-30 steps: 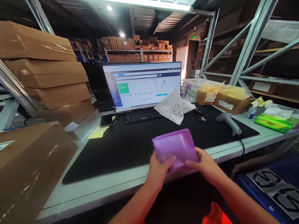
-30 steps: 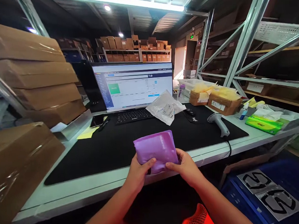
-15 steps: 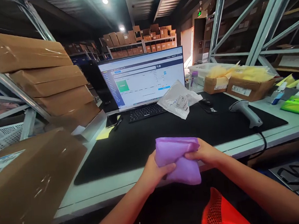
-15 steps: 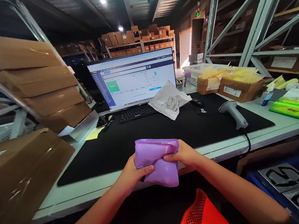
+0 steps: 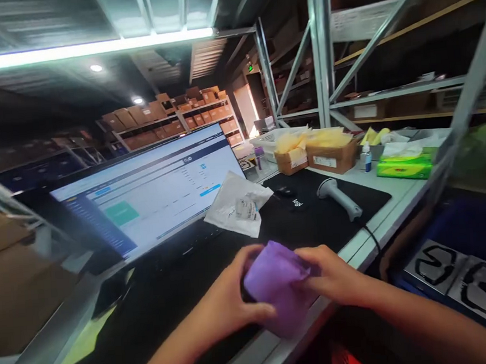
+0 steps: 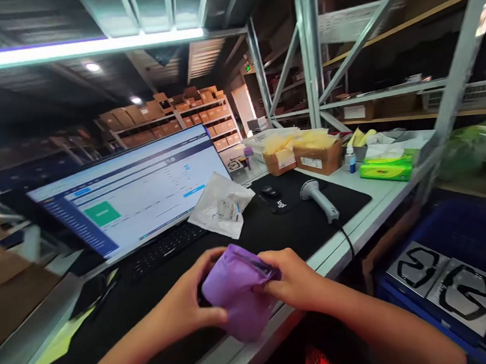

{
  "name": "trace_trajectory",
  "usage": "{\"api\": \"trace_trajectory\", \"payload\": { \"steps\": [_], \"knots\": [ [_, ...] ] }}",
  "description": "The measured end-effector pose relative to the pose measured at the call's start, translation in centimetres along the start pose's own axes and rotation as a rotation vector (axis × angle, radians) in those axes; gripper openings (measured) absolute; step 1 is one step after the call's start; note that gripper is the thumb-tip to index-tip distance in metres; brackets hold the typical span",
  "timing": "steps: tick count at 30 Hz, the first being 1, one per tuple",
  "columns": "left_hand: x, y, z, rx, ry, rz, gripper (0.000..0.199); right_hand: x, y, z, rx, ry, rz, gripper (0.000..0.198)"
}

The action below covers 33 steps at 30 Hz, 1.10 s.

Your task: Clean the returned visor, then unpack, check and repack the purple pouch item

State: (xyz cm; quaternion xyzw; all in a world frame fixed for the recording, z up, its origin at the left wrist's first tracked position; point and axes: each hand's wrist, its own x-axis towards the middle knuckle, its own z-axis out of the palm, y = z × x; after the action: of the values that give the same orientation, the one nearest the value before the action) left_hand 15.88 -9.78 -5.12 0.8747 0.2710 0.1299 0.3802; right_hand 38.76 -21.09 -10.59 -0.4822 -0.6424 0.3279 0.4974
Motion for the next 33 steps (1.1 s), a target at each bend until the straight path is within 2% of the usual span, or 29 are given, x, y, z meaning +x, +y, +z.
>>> {"api": "trace_trajectory", "payload": {
  "steps": [1, 2, 4, 5, 7, 8, 10, 12, 14, 16, 20, 23, 26, 29, 31, 33],
  "knots": [
    [2.1, -1.3, -0.5, -0.066, 0.029, 0.064, 0.101, -0.3, 0.7, -0.9, 0.0, 0.106, 0.009, 0.01],
    [4.3, -2.8, -1.1, -0.043, 0.146, 0.063, 0.1, -0.7, 1.4, -1.8, -0.009, 0.229, 0.021, 0.015],
    [8.8, -6.1, -2.3, 0.135, 0.579, -0.104, 0.082, -2.0, 2.7, -3.9, -0.008, 0.451, 0.068, 0.025],
    [10.9, -7.5, -3.0, 0.17, 0.67, -0.158, 0.077, -2.8, 3.3, -4.8, 0.011, 0.524, 0.099, 0.03],
    [14.4, -9.6, -4.2, 0.202, 0.718, -0.201, 0.066, -4.6, 3.9, -6.2, 0.046, 0.598, 0.139, 0.038],
    [15.7, -10.2, -4.6, 0.208, 0.693, -0.189, 0.058, -5.6, 4.0, -6.6, 0.042, 0.616, 0.149, 0.04],
    [17.5, -10.5, -4.9, 0.212, 0.593, -0.123, 0.038, -7.7, 3.7, -7.0, -0.021, 0.661, 0.168, 0.041],
    [17.8, -9.7, -4.5, 0.213, 0.483, -0.024, 0.023, -9.8, 3.0, -7.2, -0.118, 0.72, 0.213, 0.041],
    [16.6, -8.3, -3.6, 0.219, 0.396, 0.088, 0.021, -11.9, 2.2, -7.6, -0.208, 0.8, 0.271, 0.044],
    [14.0, -6.9, -2.8, 0.232, 0.319, 0.195, 0.022, -13.7, 1.3, -8.0, -0.263, 0.894, 0.317, 0.047],
    [6.5, -4.9, -2.4, 0.284, 0.086, 0.407, 0.014, -16.1, -0.3, -8.2, -0.299, 1.074, 0.392, 0.051],
    [1.0, -4.6, -3.0, 0.249, -0.026, 0.505, 0.028, -16.6, -1.1, -6.8, -0.319, 1.153, 0.429, 0.049],
    [-3.9, -5.0, -3.8, 0.127, 0.039, 0.471, 0.037, -16.3, -1.3, -4.3, -0.265, 1.156, 0.391, 0.046],
    [-8.3, -5.6, -4.0, 0.033, 0.139, 0.342, 0.04, -15.8, -1.3, -1.6, -0.245, 1.122, 0.339, 0.045],
    [-10.6, -5.8, -3.5, 0.051, 0.164, 0.256, 0.034, -15.4, -1.5, -0.1, -0.282, 1.068, 0.302, 0.042],
    [-12.1, -5.7, -2.6, 0.182, 0.13, 0.236, 0.028, -14.8, -1.8, 1.2, -0.305, 0.978, 0.254, 0.039]
  ]
}}
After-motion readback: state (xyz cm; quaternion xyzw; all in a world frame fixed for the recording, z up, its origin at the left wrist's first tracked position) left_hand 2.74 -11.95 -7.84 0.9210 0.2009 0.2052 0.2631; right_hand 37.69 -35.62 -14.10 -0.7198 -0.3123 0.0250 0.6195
